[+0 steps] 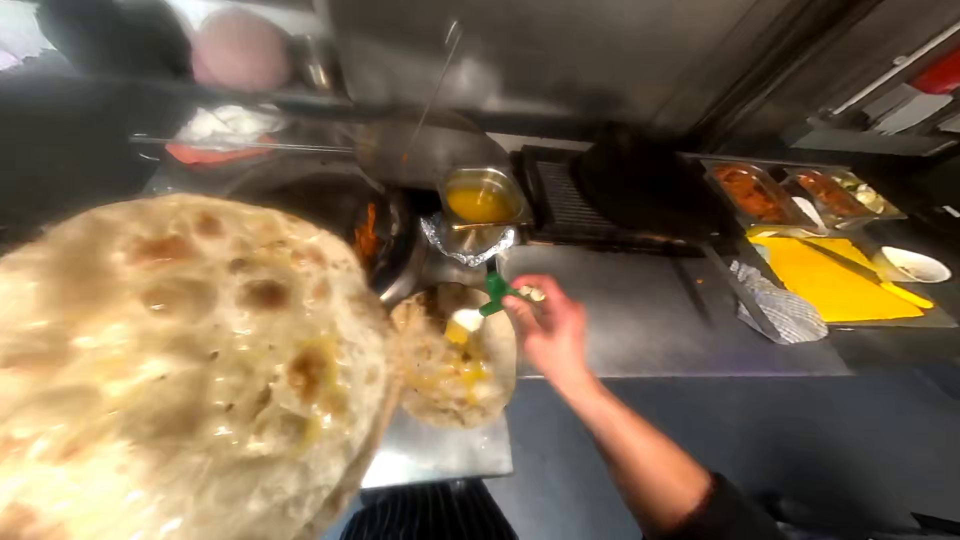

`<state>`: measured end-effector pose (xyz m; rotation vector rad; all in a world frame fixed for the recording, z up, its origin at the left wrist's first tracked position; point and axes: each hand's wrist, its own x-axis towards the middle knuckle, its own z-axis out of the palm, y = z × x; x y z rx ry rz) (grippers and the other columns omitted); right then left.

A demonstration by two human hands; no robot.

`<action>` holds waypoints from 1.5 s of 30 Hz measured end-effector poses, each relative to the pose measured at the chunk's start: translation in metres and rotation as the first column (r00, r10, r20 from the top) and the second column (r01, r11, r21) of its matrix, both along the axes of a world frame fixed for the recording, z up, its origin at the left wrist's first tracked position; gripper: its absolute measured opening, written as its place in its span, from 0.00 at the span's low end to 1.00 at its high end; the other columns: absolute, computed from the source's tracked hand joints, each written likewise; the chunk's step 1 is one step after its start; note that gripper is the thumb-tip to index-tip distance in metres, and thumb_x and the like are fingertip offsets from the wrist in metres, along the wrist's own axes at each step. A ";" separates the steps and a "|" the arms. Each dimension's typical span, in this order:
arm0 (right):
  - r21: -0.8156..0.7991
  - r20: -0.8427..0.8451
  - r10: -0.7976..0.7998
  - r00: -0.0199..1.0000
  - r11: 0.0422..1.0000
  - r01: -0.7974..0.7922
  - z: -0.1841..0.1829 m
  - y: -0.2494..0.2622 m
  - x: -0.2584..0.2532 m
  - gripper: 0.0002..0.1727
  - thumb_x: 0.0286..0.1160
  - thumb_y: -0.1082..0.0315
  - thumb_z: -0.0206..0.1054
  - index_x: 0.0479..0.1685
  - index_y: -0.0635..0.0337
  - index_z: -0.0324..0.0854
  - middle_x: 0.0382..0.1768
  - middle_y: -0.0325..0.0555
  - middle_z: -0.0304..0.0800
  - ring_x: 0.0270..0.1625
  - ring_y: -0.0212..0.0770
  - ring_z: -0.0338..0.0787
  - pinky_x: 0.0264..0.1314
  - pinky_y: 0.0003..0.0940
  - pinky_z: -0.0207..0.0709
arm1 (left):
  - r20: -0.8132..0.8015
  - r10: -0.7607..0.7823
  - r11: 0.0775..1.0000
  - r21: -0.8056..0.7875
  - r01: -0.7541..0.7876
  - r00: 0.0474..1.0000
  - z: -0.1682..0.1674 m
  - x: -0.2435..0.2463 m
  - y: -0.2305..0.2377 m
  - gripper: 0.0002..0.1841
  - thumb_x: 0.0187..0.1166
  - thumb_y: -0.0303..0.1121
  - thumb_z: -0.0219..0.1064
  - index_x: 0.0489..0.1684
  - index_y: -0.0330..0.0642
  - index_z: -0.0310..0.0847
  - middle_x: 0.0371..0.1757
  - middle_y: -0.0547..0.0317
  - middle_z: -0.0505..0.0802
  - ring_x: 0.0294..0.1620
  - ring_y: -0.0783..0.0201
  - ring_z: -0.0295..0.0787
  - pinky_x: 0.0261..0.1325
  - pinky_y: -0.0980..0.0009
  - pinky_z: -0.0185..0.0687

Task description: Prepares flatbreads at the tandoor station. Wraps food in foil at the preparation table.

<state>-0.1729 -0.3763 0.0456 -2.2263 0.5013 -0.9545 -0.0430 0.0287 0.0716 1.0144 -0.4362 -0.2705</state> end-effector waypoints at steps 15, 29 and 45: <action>0.128 -0.252 -0.206 0.946 0.961 0.244 -0.008 -0.156 0.130 0.18 0.76 0.63 0.74 0.62 0.59 0.85 0.50 0.57 0.93 0.53 0.57 0.93 0.59 0.62 0.83 | -0.010 0.098 0.403 0.915 -0.031 0.995 -0.131 -0.001 -0.172 0.31 0.80 0.38 0.71 0.83 0.41 0.70 0.70 0.42 0.88 0.67 0.49 0.89 0.72 0.46 0.83; 0.314 -0.318 0.598 0.736 0.799 -0.513 -0.050 0.145 0.094 0.14 0.85 0.65 0.62 0.56 0.58 0.91 0.49 0.42 0.97 0.51 0.34 0.95 0.60 0.33 0.89 | 0.266 0.655 0.058 0.915 -0.399 0.707 -0.116 0.048 0.033 0.26 0.82 0.31 0.66 0.79 0.33 0.71 0.70 0.34 0.85 0.63 0.40 0.88 0.65 0.41 0.83; 0.922 -0.142 0.513 0.847 0.380 -0.076 -0.066 0.251 0.228 0.13 0.83 0.66 0.68 0.56 0.67 0.87 0.46 0.53 0.95 0.48 0.43 0.95 0.54 0.41 0.91 | -0.602 0.193 0.970 -0.004 -0.245 0.775 -0.116 0.115 0.103 0.30 0.75 0.22 0.55 0.81 0.43 0.61 0.56 0.41 0.93 0.49 0.49 0.96 0.46 0.50 0.96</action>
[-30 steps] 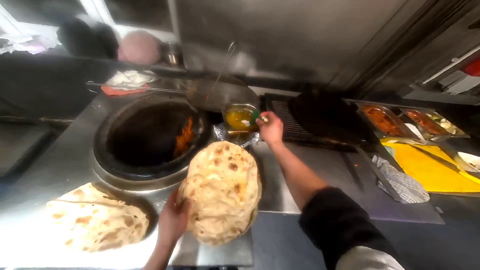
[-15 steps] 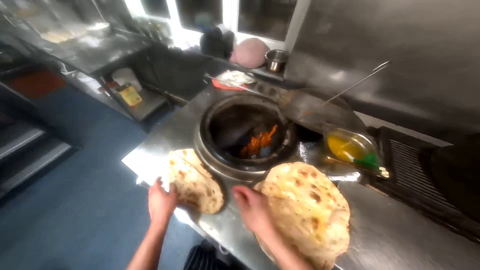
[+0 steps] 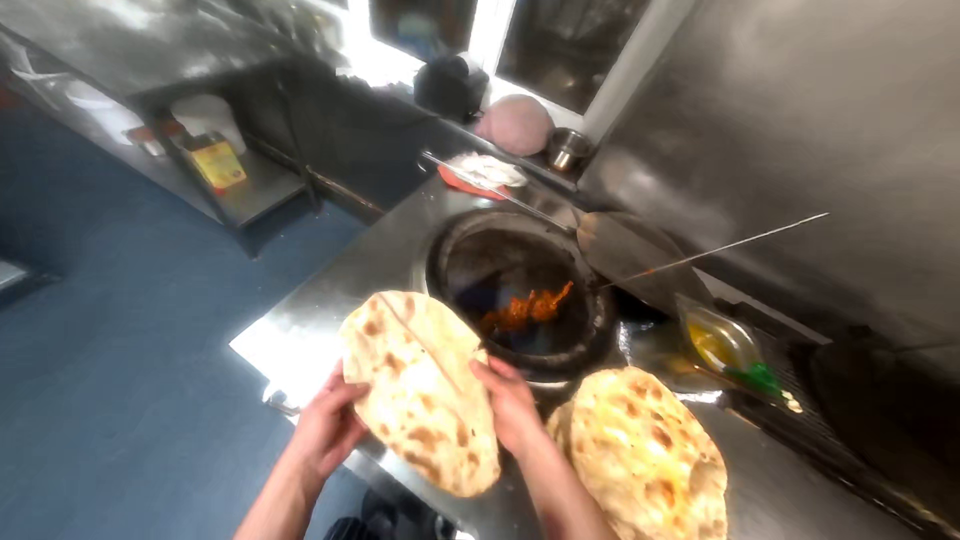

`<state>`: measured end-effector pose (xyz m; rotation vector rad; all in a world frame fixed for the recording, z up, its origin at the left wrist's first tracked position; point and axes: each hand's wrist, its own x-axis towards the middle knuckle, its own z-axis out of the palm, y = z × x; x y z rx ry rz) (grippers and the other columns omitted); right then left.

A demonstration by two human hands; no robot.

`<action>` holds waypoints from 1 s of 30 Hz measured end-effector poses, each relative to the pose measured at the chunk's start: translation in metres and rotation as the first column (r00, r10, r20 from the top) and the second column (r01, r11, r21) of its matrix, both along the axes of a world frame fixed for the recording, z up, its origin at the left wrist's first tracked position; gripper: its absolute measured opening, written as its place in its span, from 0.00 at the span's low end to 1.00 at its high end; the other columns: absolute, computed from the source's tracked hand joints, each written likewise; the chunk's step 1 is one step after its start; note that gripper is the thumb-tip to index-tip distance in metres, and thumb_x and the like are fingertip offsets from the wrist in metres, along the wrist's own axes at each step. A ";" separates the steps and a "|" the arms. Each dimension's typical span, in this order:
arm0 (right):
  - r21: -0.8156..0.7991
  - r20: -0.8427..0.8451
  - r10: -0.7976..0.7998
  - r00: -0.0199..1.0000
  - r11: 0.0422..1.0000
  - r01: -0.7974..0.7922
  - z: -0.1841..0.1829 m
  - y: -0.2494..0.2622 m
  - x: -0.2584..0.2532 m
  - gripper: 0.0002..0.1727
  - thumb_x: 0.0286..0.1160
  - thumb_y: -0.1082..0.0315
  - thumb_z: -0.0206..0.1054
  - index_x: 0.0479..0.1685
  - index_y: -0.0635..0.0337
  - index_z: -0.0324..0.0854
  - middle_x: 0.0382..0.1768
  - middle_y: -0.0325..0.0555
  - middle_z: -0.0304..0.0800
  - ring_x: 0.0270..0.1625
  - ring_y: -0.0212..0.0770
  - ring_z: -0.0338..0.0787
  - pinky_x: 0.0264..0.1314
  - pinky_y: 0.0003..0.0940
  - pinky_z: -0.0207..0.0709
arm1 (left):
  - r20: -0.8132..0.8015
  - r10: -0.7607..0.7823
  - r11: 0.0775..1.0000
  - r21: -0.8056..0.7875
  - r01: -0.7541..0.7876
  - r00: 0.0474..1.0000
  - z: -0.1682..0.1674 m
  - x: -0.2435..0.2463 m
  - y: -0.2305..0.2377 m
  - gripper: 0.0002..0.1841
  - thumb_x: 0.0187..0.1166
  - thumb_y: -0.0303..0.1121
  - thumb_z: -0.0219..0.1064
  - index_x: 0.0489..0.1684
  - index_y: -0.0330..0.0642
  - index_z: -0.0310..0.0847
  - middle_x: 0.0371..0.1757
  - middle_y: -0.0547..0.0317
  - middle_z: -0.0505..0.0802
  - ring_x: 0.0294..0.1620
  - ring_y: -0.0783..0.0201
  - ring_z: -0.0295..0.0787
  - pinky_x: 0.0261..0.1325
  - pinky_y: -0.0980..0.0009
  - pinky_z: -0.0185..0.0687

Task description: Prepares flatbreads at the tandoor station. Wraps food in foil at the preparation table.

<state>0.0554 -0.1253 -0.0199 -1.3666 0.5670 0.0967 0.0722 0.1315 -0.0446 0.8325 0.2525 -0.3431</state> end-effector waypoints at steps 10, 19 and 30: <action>-0.287 0.157 -0.199 0.967 0.928 0.238 0.025 -0.013 0.001 0.21 0.81 0.62 0.70 0.68 0.63 0.79 0.54 0.49 0.91 0.53 0.39 0.92 0.55 0.38 0.88 | 0.200 -0.229 0.947 0.274 0.170 0.953 0.088 0.077 -0.058 0.29 0.77 0.15 0.58 0.80 0.43 0.69 0.57 0.45 0.93 0.49 0.53 0.95 0.50 0.54 0.95; -0.638 0.380 -0.004 0.925 0.723 0.265 0.125 -0.085 0.050 0.60 0.63 0.70 0.83 0.96 0.37 0.46 0.86 0.43 0.68 0.75 0.52 0.81 0.61 0.59 0.85 | 0.445 -0.785 0.439 0.891 -0.119 0.431 0.177 0.137 -0.113 0.20 0.86 0.23 0.61 0.75 0.47 0.79 0.55 0.51 0.95 0.50 0.58 0.94 0.57 0.52 0.91; -0.960 -0.279 0.594 0.755 -0.150 -0.237 0.009 -0.124 0.034 0.25 0.79 0.80 0.57 0.73 0.51 0.78 0.81 0.51 0.75 0.88 0.59 0.67 0.84 0.56 0.70 | 0.164 -0.977 0.213 0.777 -0.593 -0.135 0.011 0.134 -0.124 0.23 0.83 0.31 0.63 0.72 0.72 0.82 0.80 0.57 0.82 0.83 0.45 0.74 0.78 0.36 0.71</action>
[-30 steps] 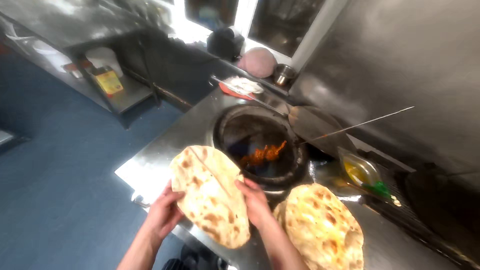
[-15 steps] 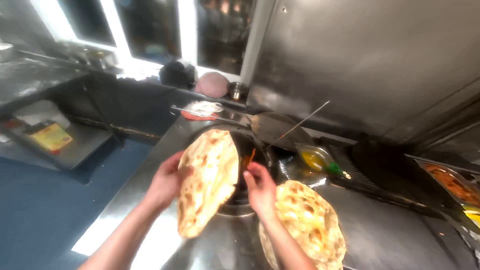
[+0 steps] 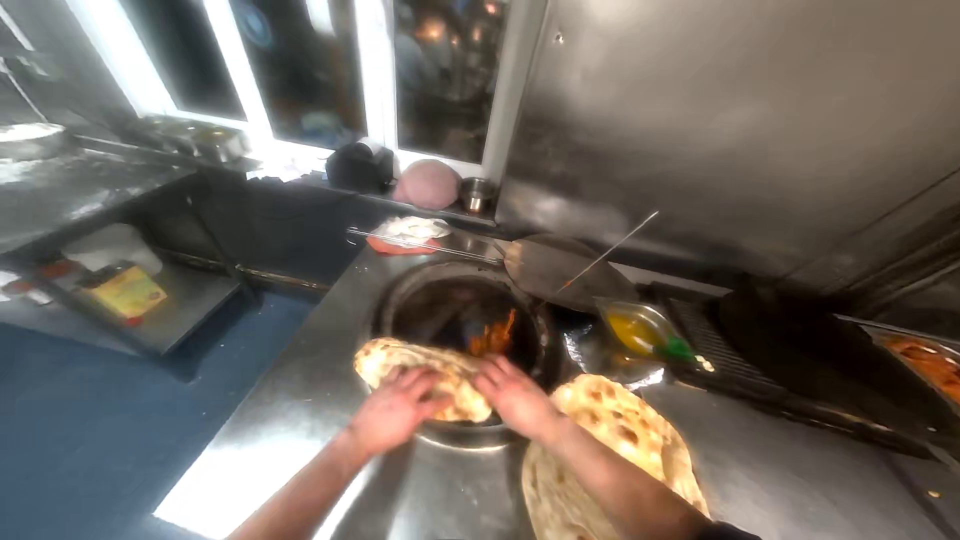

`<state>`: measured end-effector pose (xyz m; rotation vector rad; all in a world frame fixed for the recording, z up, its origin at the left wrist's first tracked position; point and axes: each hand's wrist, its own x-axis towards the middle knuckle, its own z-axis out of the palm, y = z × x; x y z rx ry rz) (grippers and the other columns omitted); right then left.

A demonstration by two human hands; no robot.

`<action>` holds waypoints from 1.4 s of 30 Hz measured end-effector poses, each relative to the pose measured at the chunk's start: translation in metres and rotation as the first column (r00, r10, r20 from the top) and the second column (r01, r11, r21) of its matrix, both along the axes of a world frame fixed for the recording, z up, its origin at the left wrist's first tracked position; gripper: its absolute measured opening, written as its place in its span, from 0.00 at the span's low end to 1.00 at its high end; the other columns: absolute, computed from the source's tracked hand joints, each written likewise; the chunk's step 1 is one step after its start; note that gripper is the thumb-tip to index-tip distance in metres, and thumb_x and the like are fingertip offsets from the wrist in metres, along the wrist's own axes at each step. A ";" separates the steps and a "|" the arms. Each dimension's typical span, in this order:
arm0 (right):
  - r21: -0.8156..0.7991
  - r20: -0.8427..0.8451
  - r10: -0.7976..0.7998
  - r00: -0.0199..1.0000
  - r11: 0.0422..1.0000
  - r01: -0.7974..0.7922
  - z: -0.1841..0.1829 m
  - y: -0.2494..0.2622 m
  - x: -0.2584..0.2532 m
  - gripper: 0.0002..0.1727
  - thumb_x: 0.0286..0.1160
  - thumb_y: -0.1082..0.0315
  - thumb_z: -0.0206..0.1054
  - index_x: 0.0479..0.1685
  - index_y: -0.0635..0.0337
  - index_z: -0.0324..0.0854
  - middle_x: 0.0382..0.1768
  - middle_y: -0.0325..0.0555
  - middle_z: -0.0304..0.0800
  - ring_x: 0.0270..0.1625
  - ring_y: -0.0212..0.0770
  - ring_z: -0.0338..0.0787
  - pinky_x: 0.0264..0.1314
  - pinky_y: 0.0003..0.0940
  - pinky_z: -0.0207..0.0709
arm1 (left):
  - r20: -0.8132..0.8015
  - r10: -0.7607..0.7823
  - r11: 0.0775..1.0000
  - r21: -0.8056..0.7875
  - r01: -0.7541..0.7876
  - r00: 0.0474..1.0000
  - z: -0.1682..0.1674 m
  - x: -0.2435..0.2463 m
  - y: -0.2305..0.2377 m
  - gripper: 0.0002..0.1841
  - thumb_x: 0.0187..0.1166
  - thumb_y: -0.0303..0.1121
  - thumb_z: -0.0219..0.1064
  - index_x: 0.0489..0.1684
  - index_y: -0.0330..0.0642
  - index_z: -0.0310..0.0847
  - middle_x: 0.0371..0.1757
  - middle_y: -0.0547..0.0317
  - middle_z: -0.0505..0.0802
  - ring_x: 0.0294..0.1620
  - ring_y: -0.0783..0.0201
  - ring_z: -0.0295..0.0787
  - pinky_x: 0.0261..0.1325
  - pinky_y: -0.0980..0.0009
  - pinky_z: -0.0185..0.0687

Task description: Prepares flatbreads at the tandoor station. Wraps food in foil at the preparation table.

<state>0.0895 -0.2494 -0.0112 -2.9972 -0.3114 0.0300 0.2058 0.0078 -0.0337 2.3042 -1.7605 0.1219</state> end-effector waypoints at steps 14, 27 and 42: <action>0.140 -0.026 -0.204 0.979 0.968 0.206 -0.022 0.077 -0.056 0.22 0.75 0.73 0.61 0.67 0.51 0.86 0.86 0.41 0.72 0.91 0.50 0.62 0.89 0.51 0.64 | -0.204 0.024 0.998 0.056 -0.013 0.979 -0.030 0.002 0.014 0.23 0.79 0.24 0.63 0.70 0.61 0.86 0.84 0.53 0.78 0.89 0.48 0.65 0.89 0.45 0.61; 0.274 0.120 -0.292 0.949 0.928 0.251 -0.034 0.070 -0.101 0.16 0.76 0.69 0.63 0.57 0.52 0.92 0.76 0.39 0.84 0.85 0.47 0.75 0.85 0.42 0.70 | -0.122 0.031 0.997 0.075 -0.022 0.992 -0.031 0.002 0.014 0.27 0.73 0.40 0.74 0.75 0.63 0.82 0.84 0.56 0.78 0.88 0.49 0.66 0.88 0.44 0.62; 0.425 0.128 -0.929 0.346 0.367 0.827 0.022 -0.109 -0.270 0.15 0.82 0.63 0.66 0.57 0.61 0.91 0.48 0.52 0.96 0.49 0.47 0.96 0.57 0.49 0.89 | -0.705 0.160 0.844 -0.266 -0.466 0.691 0.010 -0.206 -0.045 0.17 0.78 0.33 0.69 0.58 0.31 0.88 0.46 0.43 0.94 0.38 0.58 0.93 0.38 0.63 0.92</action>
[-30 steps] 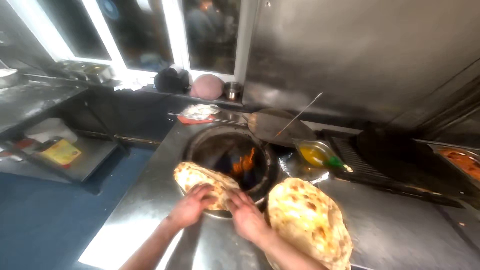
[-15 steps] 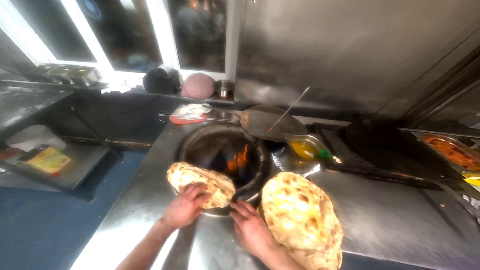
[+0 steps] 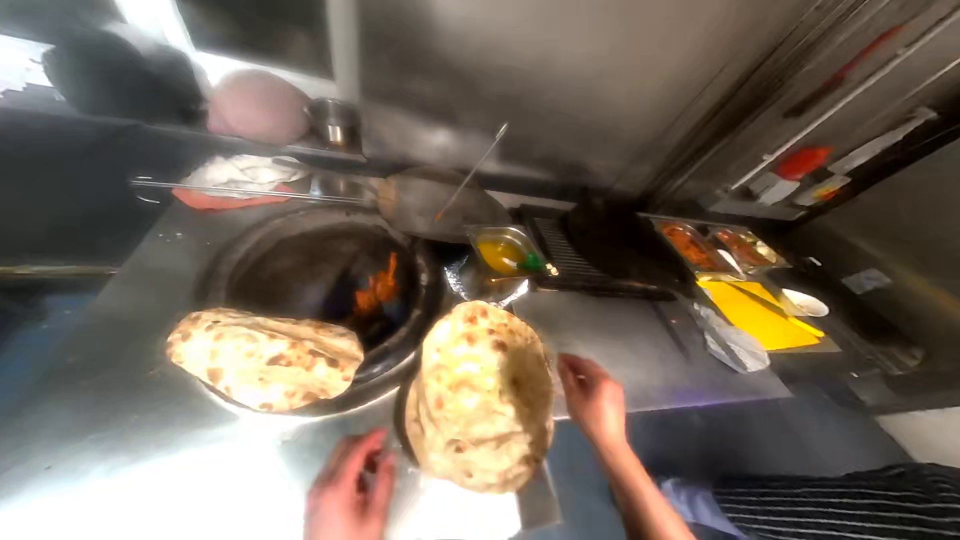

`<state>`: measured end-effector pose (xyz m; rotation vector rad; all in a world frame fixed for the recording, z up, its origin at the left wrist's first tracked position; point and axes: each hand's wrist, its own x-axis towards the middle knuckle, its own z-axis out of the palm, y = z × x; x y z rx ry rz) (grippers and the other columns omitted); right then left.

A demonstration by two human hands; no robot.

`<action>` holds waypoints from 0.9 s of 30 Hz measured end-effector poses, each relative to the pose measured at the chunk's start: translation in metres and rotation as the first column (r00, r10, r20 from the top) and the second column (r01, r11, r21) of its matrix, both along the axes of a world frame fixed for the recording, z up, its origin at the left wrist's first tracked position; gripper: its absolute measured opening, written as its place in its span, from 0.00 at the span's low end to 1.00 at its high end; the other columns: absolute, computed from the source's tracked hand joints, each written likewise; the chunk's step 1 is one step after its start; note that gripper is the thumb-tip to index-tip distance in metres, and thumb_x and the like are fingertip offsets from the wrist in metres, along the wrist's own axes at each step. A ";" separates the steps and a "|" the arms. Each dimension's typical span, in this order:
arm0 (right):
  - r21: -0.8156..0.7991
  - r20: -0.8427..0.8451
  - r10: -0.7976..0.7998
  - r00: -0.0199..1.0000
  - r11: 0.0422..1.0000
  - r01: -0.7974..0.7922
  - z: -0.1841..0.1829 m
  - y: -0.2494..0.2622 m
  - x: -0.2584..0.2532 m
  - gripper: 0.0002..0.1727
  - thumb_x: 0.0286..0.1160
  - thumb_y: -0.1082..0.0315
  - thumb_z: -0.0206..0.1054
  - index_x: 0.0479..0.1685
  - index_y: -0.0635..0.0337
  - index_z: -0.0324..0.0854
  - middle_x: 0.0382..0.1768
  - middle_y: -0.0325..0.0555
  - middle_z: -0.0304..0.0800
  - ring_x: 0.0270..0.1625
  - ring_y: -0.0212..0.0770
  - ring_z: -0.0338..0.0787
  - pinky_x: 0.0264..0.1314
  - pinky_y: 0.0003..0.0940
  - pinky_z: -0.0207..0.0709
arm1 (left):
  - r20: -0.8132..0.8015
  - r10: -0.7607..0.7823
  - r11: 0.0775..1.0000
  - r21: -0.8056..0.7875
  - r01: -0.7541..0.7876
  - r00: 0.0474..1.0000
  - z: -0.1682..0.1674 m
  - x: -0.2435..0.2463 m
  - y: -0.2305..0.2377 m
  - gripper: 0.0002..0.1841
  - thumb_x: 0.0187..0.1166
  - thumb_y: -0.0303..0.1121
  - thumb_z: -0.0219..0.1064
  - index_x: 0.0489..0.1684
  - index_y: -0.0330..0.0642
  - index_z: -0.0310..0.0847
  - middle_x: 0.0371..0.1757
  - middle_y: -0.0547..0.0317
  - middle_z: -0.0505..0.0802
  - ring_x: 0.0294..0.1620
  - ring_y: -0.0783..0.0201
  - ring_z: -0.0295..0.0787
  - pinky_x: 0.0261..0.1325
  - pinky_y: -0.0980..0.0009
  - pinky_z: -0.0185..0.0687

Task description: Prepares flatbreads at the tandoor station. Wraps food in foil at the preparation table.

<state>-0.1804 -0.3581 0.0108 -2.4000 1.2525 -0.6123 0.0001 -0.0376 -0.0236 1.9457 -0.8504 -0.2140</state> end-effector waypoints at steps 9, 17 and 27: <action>0.455 -0.164 0.432 0.887 0.831 -0.321 -0.044 -0.125 0.098 0.27 0.86 0.45 0.62 0.70 0.54 0.85 0.65 0.57 0.89 0.69 0.57 0.87 0.75 0.64 0.75 | -0.366 0.323 0.840 0.536 -0.087 0.873 0.002 -0.035 -0.128 0.29 0.80 0.51 0.70 0.74 0.42 0.80 0.54 0.45 0.95 0.57 0.47 0.93 0.65 0.41 0.84; 0.687 0.252 0.430 0.867 0.552 -0.473 0.006 -0.097 0.077 0.12 0.79 0.59 0.65 0.54 0.53 0.83 0.41 0.50 0.87 0.41 0.47 0.86 0.39 0.51 0.79 | -0.907 0.245 0.639 -0.115 -0.760 0.343 0.023 -0.083 -0.128 0.13 0.86 0.26 0.53 0.58 0.32 0.80 0.39 0.47 0.93 0.35 0.57 0.93 0.36 0.59 0.91; 0.877 0.427 0.560 0.710 -0.066 -0.475 0.047 0.067 0.048 0.43 0.64 0.79 0.59 0.90 0.51 0.60 0.67 0.51 0.86 0.61 0.43 0.92 0.57 0.44 0.90 | -0.838 0.165 0.549 -0.361 -0.754 0.521 0.054 -0.172 -0.015 0.30 0.88 0.46 0.48 0.92 0.57 0.59 0.69 0.50 0.90 0.65 0.56 0.90 0.65 0.54 0.89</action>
